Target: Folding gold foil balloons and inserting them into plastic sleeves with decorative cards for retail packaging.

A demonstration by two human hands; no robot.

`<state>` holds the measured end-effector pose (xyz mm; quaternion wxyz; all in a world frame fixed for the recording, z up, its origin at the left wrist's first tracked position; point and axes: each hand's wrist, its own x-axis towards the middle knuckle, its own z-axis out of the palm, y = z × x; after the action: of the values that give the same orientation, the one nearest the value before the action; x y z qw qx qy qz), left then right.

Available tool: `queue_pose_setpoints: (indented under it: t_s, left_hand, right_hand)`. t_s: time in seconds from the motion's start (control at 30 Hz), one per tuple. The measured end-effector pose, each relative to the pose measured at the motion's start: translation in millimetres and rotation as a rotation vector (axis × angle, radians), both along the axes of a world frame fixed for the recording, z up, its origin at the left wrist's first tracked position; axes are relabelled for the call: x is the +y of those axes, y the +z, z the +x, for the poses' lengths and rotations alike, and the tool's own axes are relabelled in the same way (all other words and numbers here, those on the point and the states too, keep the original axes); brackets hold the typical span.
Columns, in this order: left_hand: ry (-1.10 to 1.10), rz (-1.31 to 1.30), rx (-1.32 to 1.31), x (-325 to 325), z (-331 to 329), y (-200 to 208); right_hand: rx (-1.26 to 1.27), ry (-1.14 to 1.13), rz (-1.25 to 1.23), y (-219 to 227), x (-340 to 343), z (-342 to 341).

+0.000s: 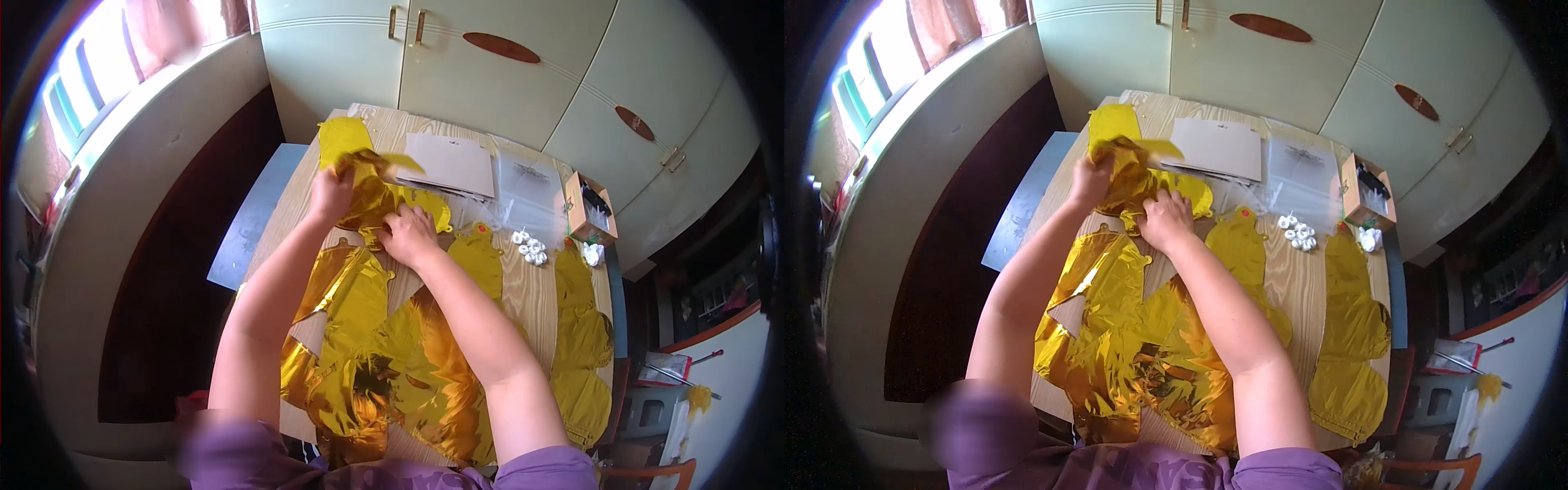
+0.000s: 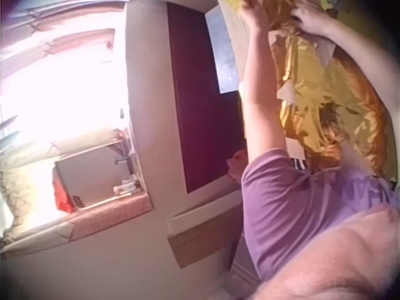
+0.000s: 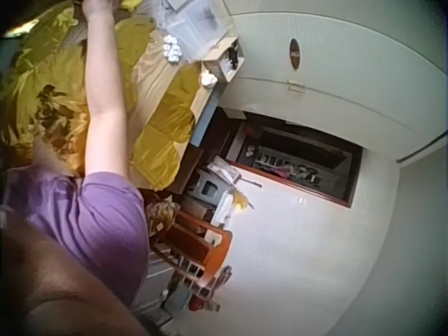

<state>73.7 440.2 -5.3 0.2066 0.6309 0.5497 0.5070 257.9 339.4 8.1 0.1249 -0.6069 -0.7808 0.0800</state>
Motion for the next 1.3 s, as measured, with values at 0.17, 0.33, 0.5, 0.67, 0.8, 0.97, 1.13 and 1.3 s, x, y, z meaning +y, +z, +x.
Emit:
queue_pose_setpoints:
  t_s: [0.17,0.33,0.5,0.67,0.8,0.97,1.13,1.3]
  left_hand:
    - [0.148,-0.135,-0.538,46,-47,12]
    - [0.330,0.052,-0.865,61,-126,55]
    - [0.519,0.427,-0.801,32,-291,146]
    - [0.850,0.446,0.294,-22,-364,211]
    - [0.349,0.494,0.719,-92,-227,231]
    - [-0.219,0.130,0.750,-203,-70,219]
    - [-0.657,0.143,0.820,-268,20,217]
    - [-0.519,0.870,0.661,-308,48,169]
  right_hand:
    - [-0.042,0.044,0.026,-11,4,-7]
    - [-0.030,0.005,-0.139,-1,5,0]
    - [-0.053,-0.003,-0.189,6,3,-4]
    - [-0.071,0.021,-0.205,9,6,-12]
    - [0.397,0.016,0.076,8,0,20]
    - [0.336,0.301,0.743,150,-131,45]
    - [-0.053,0.409,0.585,202,-209,57]
    - [0.336,0.117,0.157,196,-226,110]
